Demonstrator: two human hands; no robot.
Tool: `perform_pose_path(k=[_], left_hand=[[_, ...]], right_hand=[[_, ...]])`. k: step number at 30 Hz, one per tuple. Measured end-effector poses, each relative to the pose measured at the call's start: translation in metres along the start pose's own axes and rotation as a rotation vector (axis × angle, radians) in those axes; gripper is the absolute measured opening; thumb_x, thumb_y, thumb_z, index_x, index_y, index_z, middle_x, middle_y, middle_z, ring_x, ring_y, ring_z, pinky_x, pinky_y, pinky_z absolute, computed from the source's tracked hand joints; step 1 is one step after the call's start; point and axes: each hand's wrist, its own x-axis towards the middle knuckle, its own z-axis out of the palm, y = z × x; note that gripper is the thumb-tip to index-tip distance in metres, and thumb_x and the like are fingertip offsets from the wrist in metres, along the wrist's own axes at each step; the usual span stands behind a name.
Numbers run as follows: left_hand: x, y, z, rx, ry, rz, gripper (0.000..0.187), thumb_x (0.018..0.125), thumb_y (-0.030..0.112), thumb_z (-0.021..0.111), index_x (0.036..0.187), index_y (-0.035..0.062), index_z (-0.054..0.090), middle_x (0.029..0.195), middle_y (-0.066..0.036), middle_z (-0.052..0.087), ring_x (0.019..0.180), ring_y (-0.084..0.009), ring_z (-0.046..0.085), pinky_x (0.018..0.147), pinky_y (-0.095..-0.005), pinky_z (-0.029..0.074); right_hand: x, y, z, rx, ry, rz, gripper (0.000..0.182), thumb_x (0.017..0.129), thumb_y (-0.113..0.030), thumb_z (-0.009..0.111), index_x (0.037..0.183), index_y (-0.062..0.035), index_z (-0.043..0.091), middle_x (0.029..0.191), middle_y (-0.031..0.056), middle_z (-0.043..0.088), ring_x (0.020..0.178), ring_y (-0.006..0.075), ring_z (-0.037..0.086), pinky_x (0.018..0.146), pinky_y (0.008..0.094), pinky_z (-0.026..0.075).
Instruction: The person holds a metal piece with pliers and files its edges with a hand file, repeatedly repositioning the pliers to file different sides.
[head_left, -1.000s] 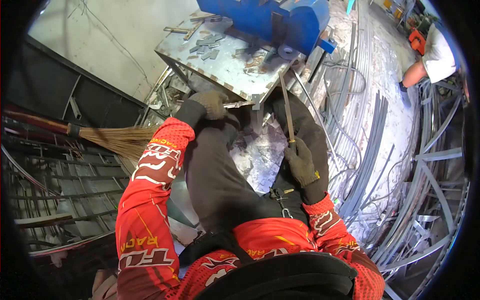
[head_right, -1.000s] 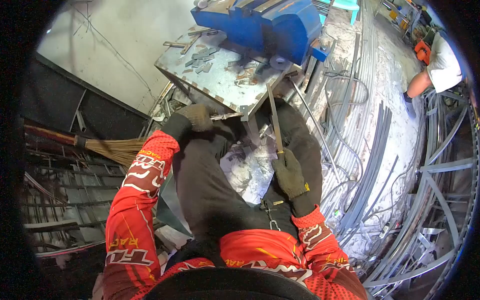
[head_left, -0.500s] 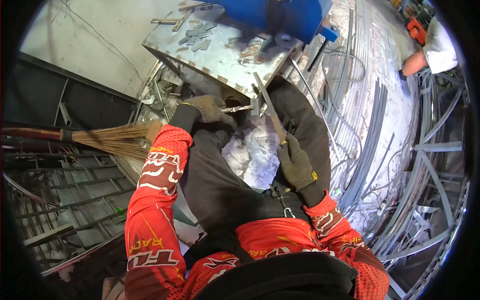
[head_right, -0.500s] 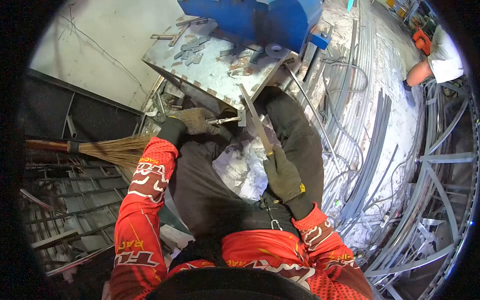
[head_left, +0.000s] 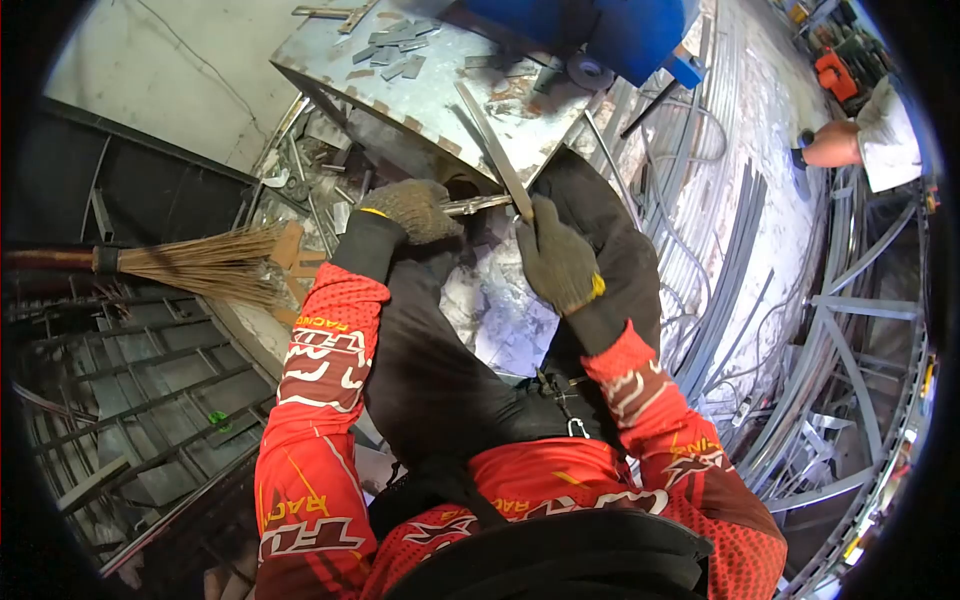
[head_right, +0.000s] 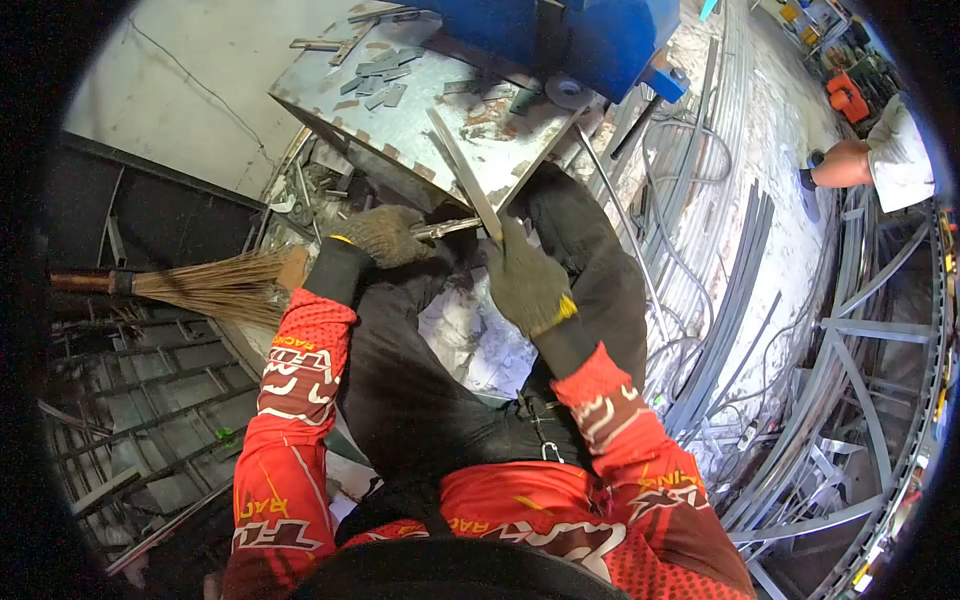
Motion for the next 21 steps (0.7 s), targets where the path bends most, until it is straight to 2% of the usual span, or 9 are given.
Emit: perform_pose_path(k=[4, 6, 8, 12, 14, 17, 18, 19, 21], left_hand=[[-0.002, 0.0, 0.001, -0.022, 0.039, 0.02, 0.061, 0.077, 0.057, 0.077, 0.117, 0.011, 0.075, 0.123, -0.02, 0.072, 0.116, -0.0401, 0.067, 0.101, -0.0489, 0.053], [-0.012, 0.011, -0.005, 0.056, -0.035, 0.04, 0.056, 0.081, 0.057, 0.076, 0.113, 0.011, 0.074, 0.112, -0.018, 0.074, 0.107, -0.0378, 0.07, 0.094, -0.049, 0.054], [-0.01, 0.01, -0.004, 0.044, -0.039, 0.016, 0.055, 0.08, 0.056, 0.077, 0.113, 0.0118, 0.074, 0.111, -0.017, 0.075, 0.107, -0.0371, 0.07, 0.094, -0.0488, 0.054], [-0.013, 0.01, -0.005, 0.004, -0.05, 0.02, 0.052, 0.079, 0.052, 0.08, 0.113, 0.0132, 0.074, 0.111, -0.016, 0.075, 0.108, -0.0362, 0.07, 0.094, -0.0478, 0.054], [-0.013, 0.01, -0.006, 0.004, -0.064, 0.057, 0.052, 0.079, 0.051, 0.08, 0.113, 0.0134, 0.074, 0.111, -0.016, 0.075, 0.109, -0.0361, 0.07, 0.094, -0.0473, 0.054], [-0.014, 0.006, -0.004, -0.01, 0.01, 0.134, 0.053, 0.079, 0.051, 0.08, 0.116, 0.013, 0.074, 0.113, -0.017, 0.074, 0.11, -0.0367, 0.069, 0.095, -0.0468, 0.053], [-0.015, 0.007, -0.008, -0.059, -0.032, 0.08, 0.054, 0.08, 0.051, 0.079, 0.117, 0.0125, 0.073, 0.114, -0.017, 0.074, 0.111, -0.0368, 0.069, 0.096, -0.0463, 0.053], [-0.015, 0.008, -0.01, -0.109, -0.073, 0.026, 0.055, 0.08, 0.05, 0.079, 0.119, 0.012, 0.073, 0.115, -0.017, 0.074, 0.112, -0.0369, 0.069, 0.097, -0.0459, 0.053], [-0.011, 0.005, -0.01, -0.112, -0.058, 0.015, 0.056, 0.079, 0.052, 0.079, 0.117, 0.0119, 0.073, 0.116, -0.017, 0.073, 0.111, -0.0369, 0.069, 0.096, -0.0459, 0.053]], right_hand=[[0.007, 0.001, 0.0, -0.093, 0.045, -0.077, 0.027, 0.101, -0.028, 0.058, 0.119, -0.0084, 0.052, 0.084, 0.0237, 0.07, 0.079, 0.0461, 0.07, 0.066, 0.0578, 0.055], [-0.028, 0.007, -0.008, -0.094, -0.015, -0.017, 0.025, 0.101, -0.028, 0.059, 0.115, -0.0088, 0.052, 0.08, 0.0235, 0.068, 0.075, 0.0465, 0.069, 0.065, 0.058, 0.054], [-0.073, 0.015, -0.018, -0.137, -0.127, 0.062, 0.026, 0.1, -0.027, 0.059, 0.117, -0.0087, 0.053, 0.081, 0.0228, 0.069, 0.077, 0.046, 0.069, 0.067, 0.0573, 0.054], [-0.116, 0.024, -0.026, -0.05, -0.105, 0.116, 0.028, 0.1, -0.024, 0.06, 0.122, -0.0078, 0.056, 0.085, 0.0244, 0.07, 0.08, 0.0469, 0.069, 0.069, 0.0565, 0.053], [-0.114, 0.031, -0.026, 0.095, 0.093, 0.092, 0.033, 0.099, -0.023, 0.062, 0.127, -0.0064, 0.057, 0.089, 0.0263, 0.07, 0.084, 0.0478, 0.069, 0.071, 0.0554, 0.053], [-0.089, 0.03, -0.037, 0.212, 0.202, 0.061, 0.036, 0.098, -0.021, 0.064, 0.129, -0.005, 0.058, 0.09, 0.0271, 0.07, 0.085, 0.0488, 0.069, 0.072, 0.0548, 0.054], [-0.082, 0.033, -0.037, 0.156, 0.209, 0.104, 0.038, 0.096, -0.019, 0.066, 0.13, -0.0045, 0.057, 0.098, 0.0255, 0.071, 0.09, 0.0479, 0.069, 0.078, 0.0516, 0.055], [-0.079, 0.033, -0.039, 0.156, 0.207, 0.105, 0.038, 0.096, -0.019, 0.066, 0.13, -0.0045, 0.057, 0.098, 0.0255, 0.071, 0.09, 0.0479, 0.069, 0.078, 0.0516, 0.055], [-0.074, 0.029, -0.044, 0.15, 0.334, -0.04, 0.04, 0.095, -0.016, 0.067, 0.13, -0.0038, 0.056, 0.108, 0.0244, 0.069, 0.097, 0.0466, 0.068, 0.085, 0.0474, 0.054]])
